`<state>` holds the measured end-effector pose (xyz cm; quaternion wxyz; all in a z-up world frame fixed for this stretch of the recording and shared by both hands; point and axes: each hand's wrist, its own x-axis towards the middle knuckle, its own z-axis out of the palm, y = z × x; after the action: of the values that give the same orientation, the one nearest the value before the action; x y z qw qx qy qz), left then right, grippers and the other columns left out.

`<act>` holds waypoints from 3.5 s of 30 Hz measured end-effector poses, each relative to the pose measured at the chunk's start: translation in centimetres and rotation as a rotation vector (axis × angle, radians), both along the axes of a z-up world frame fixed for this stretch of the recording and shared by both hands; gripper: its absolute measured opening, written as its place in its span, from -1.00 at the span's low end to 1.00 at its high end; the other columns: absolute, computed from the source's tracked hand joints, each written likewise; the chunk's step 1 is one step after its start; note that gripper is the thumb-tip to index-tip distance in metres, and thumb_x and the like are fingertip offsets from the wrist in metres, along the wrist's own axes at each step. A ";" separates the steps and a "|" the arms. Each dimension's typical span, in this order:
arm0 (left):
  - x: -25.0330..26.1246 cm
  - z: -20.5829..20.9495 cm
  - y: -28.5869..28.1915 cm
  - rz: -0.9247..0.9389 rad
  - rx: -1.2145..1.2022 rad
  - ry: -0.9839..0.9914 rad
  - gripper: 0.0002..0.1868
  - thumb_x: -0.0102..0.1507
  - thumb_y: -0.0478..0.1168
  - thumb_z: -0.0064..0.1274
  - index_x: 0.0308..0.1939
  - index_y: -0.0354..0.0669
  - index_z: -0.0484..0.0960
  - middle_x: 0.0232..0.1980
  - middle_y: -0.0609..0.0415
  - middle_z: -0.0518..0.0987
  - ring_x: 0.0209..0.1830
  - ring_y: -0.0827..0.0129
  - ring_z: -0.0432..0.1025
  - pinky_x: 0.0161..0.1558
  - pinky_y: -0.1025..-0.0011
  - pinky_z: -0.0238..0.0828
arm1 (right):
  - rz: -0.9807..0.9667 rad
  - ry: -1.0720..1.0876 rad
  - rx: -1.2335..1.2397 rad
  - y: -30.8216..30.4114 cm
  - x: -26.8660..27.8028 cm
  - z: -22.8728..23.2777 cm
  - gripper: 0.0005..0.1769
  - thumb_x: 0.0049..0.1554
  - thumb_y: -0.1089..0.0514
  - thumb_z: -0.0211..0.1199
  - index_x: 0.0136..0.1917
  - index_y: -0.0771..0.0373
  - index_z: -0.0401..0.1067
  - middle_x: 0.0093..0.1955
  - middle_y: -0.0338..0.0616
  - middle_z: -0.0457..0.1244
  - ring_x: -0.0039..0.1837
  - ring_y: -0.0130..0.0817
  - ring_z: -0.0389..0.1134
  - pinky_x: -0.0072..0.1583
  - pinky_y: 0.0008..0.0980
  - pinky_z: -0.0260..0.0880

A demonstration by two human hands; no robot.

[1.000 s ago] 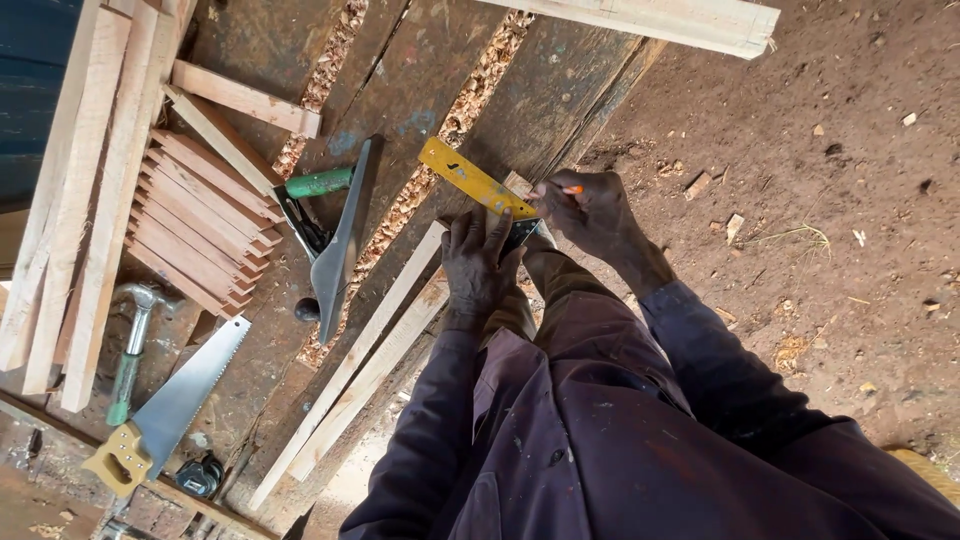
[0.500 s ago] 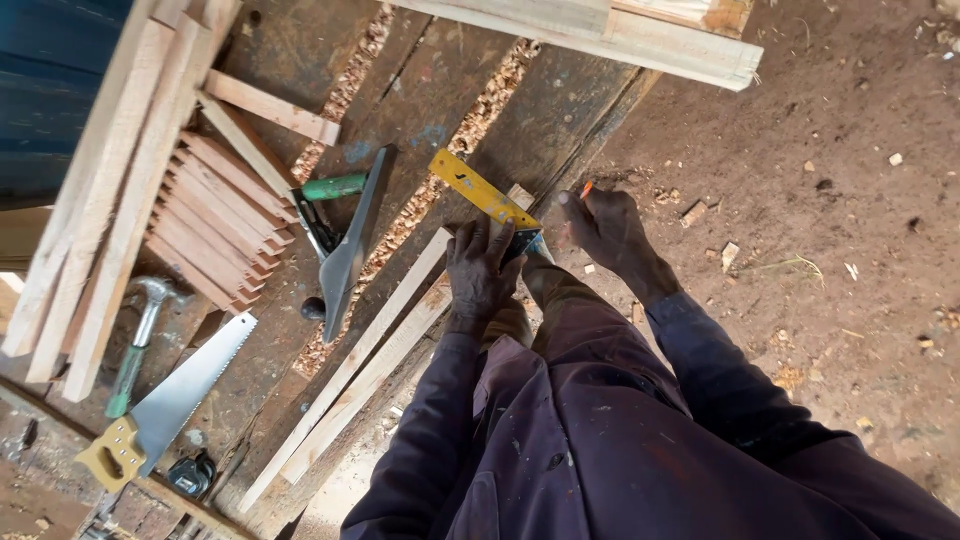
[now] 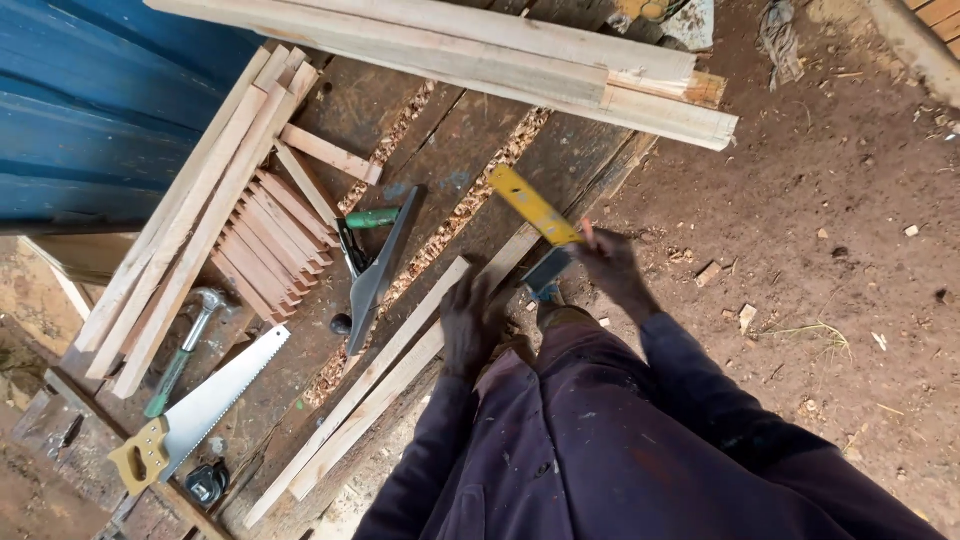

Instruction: Using a try square and a pencil to mark straight lines on wooden planks for cutting.

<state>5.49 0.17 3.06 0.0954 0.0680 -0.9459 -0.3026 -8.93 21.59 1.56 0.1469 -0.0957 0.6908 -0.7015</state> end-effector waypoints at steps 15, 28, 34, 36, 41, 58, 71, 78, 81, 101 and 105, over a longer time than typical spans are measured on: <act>11.1 -5.9 -4.7 0.396 -0.311 0.062 -0.40 -0.05 -0.13 0.42 0.05 -0.14 0.60 0.05 -0.04 0.47 -0.09 -0.04 0.49 -0.12 0.09 0.47 | -0.306 -0.038 -0.055 6.6 -3.9 -0.2 -0.93 0.13 0.31 0.44 -0.16 0.31 0.55 -0.55 -0.17 0.13 -0.53 -0.55 0.14 -0.45 -0.58 0.01; 11.0 -0.1 -7.9 0.151 -0.425 -0.156 -0.41 -0.27 -0.20 0.20 -0.11 -0.07 0.65 -0.19 0.02 0.46 -0.24 0.02 0.45 -0.29 0.13 0.40 | -0.287 -0.106 -0.092 2.7 -2.4 -2.1 -0.93 0.09 0.32 0.45 -0.20 0.29 0.57 -0.54 -0.21 0.14 -0.49 -0.67 0.08 -0.45 -0.61 -0.06; 9.2 22.0 -9.1 0.359 -0.381 0.119 -0.73 0.07 -0.33 0.20 -0.19 -0.28 0.50 -0.22 -0.10 0.43 -0.32 0.12 0.31 -0.34 0.25 0.25 | -0.116 -0.001 -0.099 4.6 -3.3 0.1 -0.79 0.23 0.11 0.34 0.00 0.33 0.55 -0.51 -0.31 0.09 -0.52 -0.57 0.03 -0.49 -0.49 0.08; 10.3 27.1 -9.8 0.474 -0.338 0.238 -0.89 0.27 -0.42 0.11 -0.25 -0.28 0.47 -0.27 -0.08 0.43 -0.38 0.18 0.30 -0.31 0.32 0.22 | -0.107 0.016 -0.084 4.5 -3.6 0.1 -0.79 0.24 0.11 0.34 -0.01 0.33 0.54 -0.49 -0.30 0.09 -0.51 -0.57 0.05 -0.48 -0.49 0.14; 15.3 26.7 -13.5 0.780 -0.067 0.779 -0.25 0.63 -0.62 0.24 0.50 -0.18 -0.06 0.50 -0.55 0.29 0.43 -0.33 0.29 0.52 -0.30 0.54 | -0.122 -0.061 -0.123 3.7 -4.0 -1.1 -0.81 0.22 0.18 0.34 0.02 0.36 0.52 -0.49 -0.26 0.08 -0.51 -0.55 0.00 -0.47 -0.43 0.02; 21.2 -3.8 -6.8 1.792 1.143 0.043 -0.60 0.36 -0.07 -0.08 0.13 -0.30 0.38 0.09 -0.23 0.43 0.15 0.02 0.37 0.21 0.11 0.43 | -0.137 -0.059 -0.137 5.4 -4.2 1.5 -0.85 0.21 0.15 0.34 -0.03 0.28 0.55 -0.52 -0.36 -0.01 -0.51 -0.61 -0.09 -0.45 -0.41 -0.13; 17.5 3.3 -3.2 1.615 0.893 -0.363 -0.23 0.41 0.31 0.01 -0.04 -0.52 0.65 -0.37 -0.26 0.70 -0.60 0.23 0.56 -0.57 0.34 0.56 | -0.026 0.054 -0.145 2.6 -2.1 -1.0 -0.77 0.21 0.10 0.36 -0.22 0.24 0.45 -0.37 -0.40 0.03 -0.31 -0.59 0.00 -0.29 -0.38 0.05; 15.0 -2.0 -3.3 0.813 -0.401 -0.162 -0.42 -0.02 0.12 0.51 -0.14 -0.09 0.60 -0.21 0.04 0.60 -0.15 0.19 0.39 0.03 0.20 0.27 | -0.012 -0.004 -0.172 2.6 -1.7 -0.6 -0.73 0.22 0.13 0.33 -0.28 0.21 0.40 -0.46 -0.43 -0.02 -0.45 -0.63 -0.07 -0.41 -0.44 -0.03; 14.1 -2.5 -5.5 0.498 -0.058 -0.202 -0.53 0.26 0.07 0.03 0.19 0.01 0.60 0.12 0.01 0.66 0.04 0.03 0.48 0.00 0.06 0.35 | -0.029 0.038 -0.171 2.5 -1.7 -1.8 -0.57 0.21 0.15 0.34 -0.38 0.12 0.18 -0.39 -0.42 -0.09 -0.34 -0.59 -0.11 -0.31 -0.41 -0.04; 13.1 -5.1 -11.4 0.398 0.263 -0.667 -0.51 0.34 0.27 -0.13 0.24 0.34 0.66 -0.12 -0.16 0.71 0.05 -0.30 0.51 0.09 -0.13 0.44 | -0.249 -0.143 -0.120 2.4 -0.9 3.9 -0.94 0.07 0.32 0.46 -0.22 0.27 0.59 -0.49 -0.24 0.21 -0.36 -0.66 0.12 -0.27 -0.63 0.04; 10.7 -1.6 -9.6 0.388 0.328 -0.700 -0.40 0.33 0.42 -0.14 0.14 0.23 0.73 -0.12 -0.16 0.73 0.09 -0.28 0.51 0.15 -0.12 0.43 | -0.216 -0.136 -0.102 2.7 -0.6 -1.0 -0.94 0.07 0.31 0.47 -0.23 0.27 0.60 -0.48 -0.21 0.22 -0.34 -0.63 0.12 -0.26 -0.58 0.08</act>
<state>16.19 -9.44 1.44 -0.1884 0.3573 -0.8302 -0.3842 -9.57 24.32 0.58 0.1121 0.0197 0.6490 -0.7522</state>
